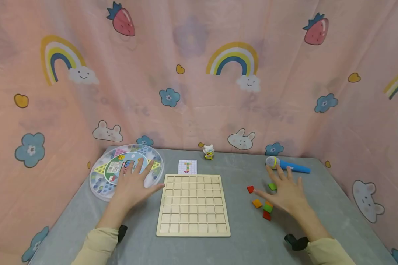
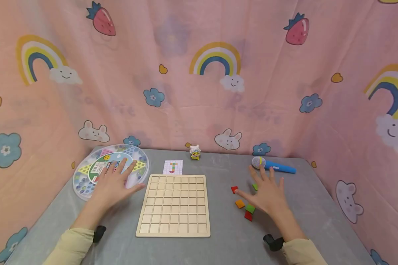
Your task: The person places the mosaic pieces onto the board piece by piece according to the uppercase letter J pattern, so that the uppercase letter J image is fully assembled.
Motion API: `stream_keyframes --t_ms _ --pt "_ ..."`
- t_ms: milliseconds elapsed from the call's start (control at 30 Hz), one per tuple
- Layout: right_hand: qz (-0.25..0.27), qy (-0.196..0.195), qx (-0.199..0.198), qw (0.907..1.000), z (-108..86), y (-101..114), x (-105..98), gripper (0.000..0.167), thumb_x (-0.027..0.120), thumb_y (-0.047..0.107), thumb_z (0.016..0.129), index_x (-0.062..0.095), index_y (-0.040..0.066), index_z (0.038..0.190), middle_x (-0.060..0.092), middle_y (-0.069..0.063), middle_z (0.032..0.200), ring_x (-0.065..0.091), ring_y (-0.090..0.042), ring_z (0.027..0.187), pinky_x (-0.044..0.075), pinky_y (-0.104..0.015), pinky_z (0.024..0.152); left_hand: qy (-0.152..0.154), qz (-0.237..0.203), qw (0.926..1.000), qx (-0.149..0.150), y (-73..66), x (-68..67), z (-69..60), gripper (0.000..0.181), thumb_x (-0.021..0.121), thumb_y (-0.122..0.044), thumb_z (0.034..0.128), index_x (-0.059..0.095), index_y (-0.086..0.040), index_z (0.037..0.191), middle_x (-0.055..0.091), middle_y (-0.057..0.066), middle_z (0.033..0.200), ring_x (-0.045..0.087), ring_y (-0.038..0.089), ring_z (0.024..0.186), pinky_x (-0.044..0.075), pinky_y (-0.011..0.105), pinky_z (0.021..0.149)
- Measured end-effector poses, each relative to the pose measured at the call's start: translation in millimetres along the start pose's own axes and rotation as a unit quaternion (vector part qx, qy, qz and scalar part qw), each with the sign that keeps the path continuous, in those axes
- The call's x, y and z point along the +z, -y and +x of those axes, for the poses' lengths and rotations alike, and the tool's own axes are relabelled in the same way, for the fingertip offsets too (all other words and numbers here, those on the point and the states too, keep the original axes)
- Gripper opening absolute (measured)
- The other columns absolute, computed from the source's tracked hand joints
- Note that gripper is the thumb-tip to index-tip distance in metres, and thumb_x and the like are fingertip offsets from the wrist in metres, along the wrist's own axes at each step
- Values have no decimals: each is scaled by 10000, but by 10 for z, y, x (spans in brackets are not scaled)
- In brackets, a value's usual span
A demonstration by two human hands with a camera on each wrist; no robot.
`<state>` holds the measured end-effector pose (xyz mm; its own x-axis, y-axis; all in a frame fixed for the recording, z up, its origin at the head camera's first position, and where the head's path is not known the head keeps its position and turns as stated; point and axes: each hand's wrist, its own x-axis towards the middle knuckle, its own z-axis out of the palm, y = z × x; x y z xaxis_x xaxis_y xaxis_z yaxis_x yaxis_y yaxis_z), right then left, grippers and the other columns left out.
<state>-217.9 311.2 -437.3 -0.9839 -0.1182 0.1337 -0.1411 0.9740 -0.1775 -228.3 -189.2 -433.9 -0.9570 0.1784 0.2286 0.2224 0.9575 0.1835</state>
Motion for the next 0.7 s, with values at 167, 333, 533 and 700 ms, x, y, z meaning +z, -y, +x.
stream_keyframes --t_ms 167,333,533,700 --pt "595 4 144 9981 -14 -84 -43 1090 634 730 930 216 79 1697 187 -333 1709 116 -687 1504 136 -900 1079 -49 -900 9959 -10 -151 27 -125 945 644 -737 914 415 -191 1651 376 215 1684 385 540 1488 321 735 1165" --pt "1244 -128 363 9915 -54 -204 -47 1042 640 660 973 203 46 1693 187 -335 1708 173 -634 1523 213 -855 1100 -18 -1571 9876 -71 -289 40 -268 947 703 -673 911 379 -205 1668 401 202 1674 413 530 1474 335 756 1139" --pt "2064 -529 837 9734 -144 -393 -27 932 620 576 1024 174 138 1715 237 -324 1698 251 -621 1502 251 -834 1104 526 -2491 9668 -210 -404 76 -408 986 720 -643 917 321 -170 1686 366 212 1688 312 521 1537 239 737 1207" --pt "2372 -816 1017 9627 -204 -556 4 852 605 498 1056 191 140 1710 288 -375 1652 335 -624 1453 323 -806 1086 1154 -2602 9586 -124 -427 157 -506 1099 777 -629 875 244 -145 1705 283 205 1727 266 525 1553 263 723 1204"
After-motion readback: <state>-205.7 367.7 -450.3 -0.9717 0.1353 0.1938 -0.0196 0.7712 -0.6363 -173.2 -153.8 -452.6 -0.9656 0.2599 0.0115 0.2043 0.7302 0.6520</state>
